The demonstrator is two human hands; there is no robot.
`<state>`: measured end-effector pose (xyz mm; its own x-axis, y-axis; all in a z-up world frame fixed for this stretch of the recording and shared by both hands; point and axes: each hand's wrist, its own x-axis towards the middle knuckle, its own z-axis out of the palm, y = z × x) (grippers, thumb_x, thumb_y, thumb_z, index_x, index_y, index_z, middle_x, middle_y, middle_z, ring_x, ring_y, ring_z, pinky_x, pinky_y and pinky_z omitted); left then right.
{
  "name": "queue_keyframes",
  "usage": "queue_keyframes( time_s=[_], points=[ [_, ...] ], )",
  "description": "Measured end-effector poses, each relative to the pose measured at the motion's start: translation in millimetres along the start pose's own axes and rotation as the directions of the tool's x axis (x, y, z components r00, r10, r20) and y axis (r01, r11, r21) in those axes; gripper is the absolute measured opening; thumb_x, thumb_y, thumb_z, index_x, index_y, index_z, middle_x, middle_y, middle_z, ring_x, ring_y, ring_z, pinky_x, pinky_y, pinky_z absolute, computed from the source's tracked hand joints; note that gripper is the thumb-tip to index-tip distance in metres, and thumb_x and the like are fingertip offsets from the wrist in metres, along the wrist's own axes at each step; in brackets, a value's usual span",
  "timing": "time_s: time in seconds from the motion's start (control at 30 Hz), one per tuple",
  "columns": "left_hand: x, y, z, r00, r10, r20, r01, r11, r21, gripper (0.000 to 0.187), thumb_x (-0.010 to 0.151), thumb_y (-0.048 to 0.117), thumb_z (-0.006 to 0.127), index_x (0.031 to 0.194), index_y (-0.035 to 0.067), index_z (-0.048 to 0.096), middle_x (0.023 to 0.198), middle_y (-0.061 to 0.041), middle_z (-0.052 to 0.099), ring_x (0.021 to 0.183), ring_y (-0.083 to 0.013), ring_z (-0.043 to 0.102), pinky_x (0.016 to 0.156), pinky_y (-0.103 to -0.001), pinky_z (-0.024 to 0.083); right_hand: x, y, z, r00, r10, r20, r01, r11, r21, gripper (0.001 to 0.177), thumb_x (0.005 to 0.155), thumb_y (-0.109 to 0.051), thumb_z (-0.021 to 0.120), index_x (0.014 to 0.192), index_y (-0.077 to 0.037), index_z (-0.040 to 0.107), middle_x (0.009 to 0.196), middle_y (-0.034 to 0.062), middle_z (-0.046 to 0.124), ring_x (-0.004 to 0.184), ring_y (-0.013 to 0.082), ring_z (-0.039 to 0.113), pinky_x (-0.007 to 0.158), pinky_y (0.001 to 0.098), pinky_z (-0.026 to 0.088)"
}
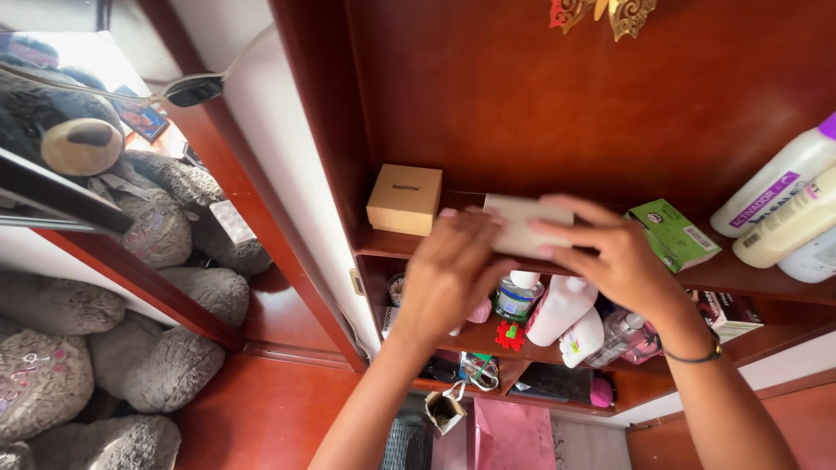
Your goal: The person wipes the inside of a wooden wardrobe with a white cloth, then repeatedly picks up bottles, boxes, and small containers from a cluttered bed and places them onto the wardrobe shelves. The person arranges the items on the shelves and continues to transfer more items from the bed to the wardrobe.
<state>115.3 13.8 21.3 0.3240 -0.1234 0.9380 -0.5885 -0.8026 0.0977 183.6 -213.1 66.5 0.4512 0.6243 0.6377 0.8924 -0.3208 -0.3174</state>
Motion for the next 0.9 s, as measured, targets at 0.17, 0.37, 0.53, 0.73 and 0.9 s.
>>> queue_keyframes(
  time_s=[0.17,0.37,0.53,0.73,0.9],
  points=[
    [-14,-38,-17,0.99,-0.005,-0.143,0.05,0.948,0.313,0.024,0.098,0.016,0.073,0.116,0.001,0.075,0.118,-0.017,0.073,0.117,-0.0352,0.068,0.108,-0.044,0.05,59,-14,11,0.987,-0.056,-0.149,0.059,0.998,0.016,0.037,0.094,-0.01,0.074,0.131,-0.01,0.072,0.138,0.0193,0.066,0.129,0.0354,0.062,0.108,0.0475,0.049],
    [-27,-54,-5,0.97,0.043,-0.239,0.041,0.941,0.335,0.02,0.096,0.012,0.075,0.114,0.003,0.076,0.116,-0.013,0.073,0.113,-0.0308,0.07,0.106,-0.04,0.055,113,-25,76,0.967,-0.199,-0.158,0.204,0.979,0.012,0.039,0.098,-0.014,0.074,0.136,-0.014,0.069,0.136,0.0212,0.065,0.128,0.0408,0.061,0.105,0.0502,0.052],
    [-25,-53,-5,0.956,-0.007,-0.292,0.115,0.928,0.354,0.019,0.092,0.013,0.076,0.108,0.002,0.076,0.106,-0.011,0.066,0.103,-0.0302,0.07,0.1,-0.04,0.059,118,-20,93,0.951,-0.307,-0.041,0.288,0.925,-0.249,0.033,0.107,-0.022,0.06,0.138,-0.009,0.064,0.143,0.0122,0.063,0.145,0.0362,0.044,0.107,0.0527,0.045],
    [-25,-57,-12,0.968,-0.037,-0.247,0.11,0.951,0.29,0.021,0.09,0.013,0.076,0.107,0.001,0.076,0.106,-0.015,0.063,0.098,-0.0354,0.068,0.092,-0.045,0.06,119,-22,109,0.962,-0.274,-0.021,0.236,0.863,-0.447,0.042,0.105,-0.027,0.06,0.145,-0.019,0.054,0.144,0.0062,0.062,0.138,0.0298,0.049,0.097,0.05,0.044],
    [-21,-61,-13,0.976,0.005,-0.217,0.071,0.938,0.34,0.035,0.091,0.021,0.079,0.117,0.001,0.07,0.116,-0.02,0.059,0.109,-0.0427,0.061,0.095,-0.053,0.053,97,-46,78,0.963,-0.244,-0.118,0.16,0.863,-0.48,0.053,0.112,-0.035,0.051,0.161,-0.017,0.04,0.166,0.0131,0.033,0.151,0.0379,0.031,0.106,0.055,0.034]
  ],
)
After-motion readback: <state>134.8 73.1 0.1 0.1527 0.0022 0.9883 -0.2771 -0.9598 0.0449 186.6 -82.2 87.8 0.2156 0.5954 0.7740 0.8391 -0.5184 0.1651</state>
